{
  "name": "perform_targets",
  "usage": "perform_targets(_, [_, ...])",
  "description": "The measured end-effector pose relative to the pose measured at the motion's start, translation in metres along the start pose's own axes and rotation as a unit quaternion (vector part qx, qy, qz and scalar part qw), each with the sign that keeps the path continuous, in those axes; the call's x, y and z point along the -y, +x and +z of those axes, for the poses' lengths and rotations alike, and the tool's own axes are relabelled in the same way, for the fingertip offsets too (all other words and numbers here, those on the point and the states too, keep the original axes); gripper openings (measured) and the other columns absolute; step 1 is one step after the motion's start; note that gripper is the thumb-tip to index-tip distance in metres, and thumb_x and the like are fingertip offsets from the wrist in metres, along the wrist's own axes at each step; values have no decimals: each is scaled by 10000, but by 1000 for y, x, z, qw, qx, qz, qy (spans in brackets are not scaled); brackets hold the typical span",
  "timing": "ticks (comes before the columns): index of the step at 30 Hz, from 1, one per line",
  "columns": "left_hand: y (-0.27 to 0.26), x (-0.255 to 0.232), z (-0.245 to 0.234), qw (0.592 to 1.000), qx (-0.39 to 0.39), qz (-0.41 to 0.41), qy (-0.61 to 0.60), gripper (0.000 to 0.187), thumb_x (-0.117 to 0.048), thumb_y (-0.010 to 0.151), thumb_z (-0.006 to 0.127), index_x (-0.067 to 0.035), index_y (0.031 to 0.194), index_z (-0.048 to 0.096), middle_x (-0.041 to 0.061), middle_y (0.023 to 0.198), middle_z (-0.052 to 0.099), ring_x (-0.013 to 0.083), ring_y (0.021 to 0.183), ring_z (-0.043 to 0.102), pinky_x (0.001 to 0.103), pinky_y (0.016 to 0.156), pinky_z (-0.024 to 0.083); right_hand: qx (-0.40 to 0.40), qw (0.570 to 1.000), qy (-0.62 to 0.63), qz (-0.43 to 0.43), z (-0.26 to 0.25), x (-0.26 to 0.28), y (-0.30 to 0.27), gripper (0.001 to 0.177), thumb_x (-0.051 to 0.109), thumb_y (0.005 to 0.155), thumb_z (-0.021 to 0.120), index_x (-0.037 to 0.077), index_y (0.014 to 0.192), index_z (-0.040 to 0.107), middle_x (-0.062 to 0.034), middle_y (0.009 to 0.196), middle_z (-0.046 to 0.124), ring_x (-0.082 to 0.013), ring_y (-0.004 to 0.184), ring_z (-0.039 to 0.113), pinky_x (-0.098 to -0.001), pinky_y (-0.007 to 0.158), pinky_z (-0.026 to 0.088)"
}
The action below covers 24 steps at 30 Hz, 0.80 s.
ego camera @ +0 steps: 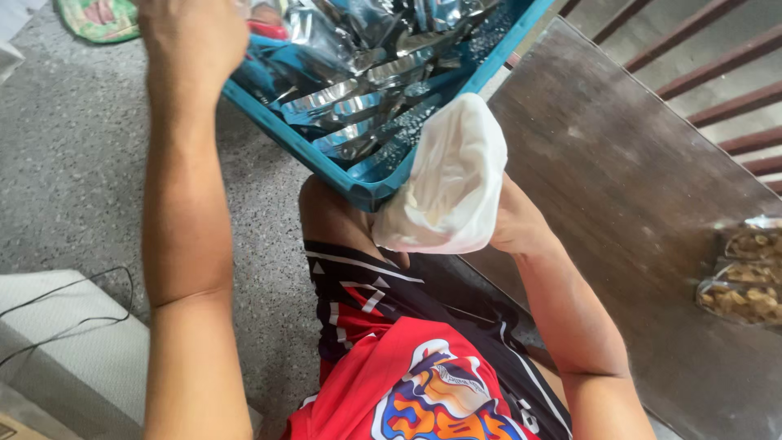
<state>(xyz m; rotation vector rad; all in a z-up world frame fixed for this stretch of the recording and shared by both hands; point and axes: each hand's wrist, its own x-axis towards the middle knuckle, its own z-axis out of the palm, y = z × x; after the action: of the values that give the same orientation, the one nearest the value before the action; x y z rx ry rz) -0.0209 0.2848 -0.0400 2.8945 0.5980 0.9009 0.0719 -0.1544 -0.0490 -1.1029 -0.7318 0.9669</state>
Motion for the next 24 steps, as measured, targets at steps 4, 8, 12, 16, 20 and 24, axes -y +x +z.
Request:
perform_targets(4, [0,5,-24,987,-57,87,124,193,-199,878,790,-11,896,746,179,819,729,345,703,719,467,616,543,-5,992,-123,-32,0,0,2,891,182,856,881,20,1584,395,-101,1486,580,-213,1363,576,-409,1198,460])
perform_targets(8, [1,-22,-68,998,60,9,-29,303,-275,908,819,14,949,739,224,856,723,336,739,693,445,696,524,-16,988,-137,-77,7,-3,2,850,137,851,882,20,1544,404,-84,1476,566,-200,1363,555,-388,1200,436])
perform_targets(12, [0,-75,-108,928,199,-185,-256,276,-272,985,735,-5,1051,713,150,878,711,183,726,627,337,617,446,-35,973,-216,-76,12,-10,4,795,117,819,893,25,1489,474,-103,1411,604,-222,1313,582,-384,1165,451])
perform_targets(16, [-10,-123,-137,861,111,-81,-490,244,-162,1087,634,14,1255,634,18,1095,723,57,943,661,223,819,523,-63,882,-434,-172,13,-7,7,815,176,757,919,2,1438,508,-216,1422,559,-373,1336,536,-435,1154,423])
perform_targets(20, [-30,-162,-165,824,115,-70,-550,171,-169,1114,592,-24,1202,581,47,982,643,84,801,567,230,717,453,-77,779,-581,-223,18,16,0,623,229,743,914,79,1286,647,-186,1323,616,-398,1267,571,-458,1110,451])
perform_targets(24, [-61,-240,-133,931,55,114,-342,156,-160,1059,663,-28,1030,583,176,1156,503,270,1048,560,366,876,497,-161,816,-517,-201,27,29,-22,555,228,743,889,64,1213,644,-163,1239,628,-372,1174,594,-446,1023,474])
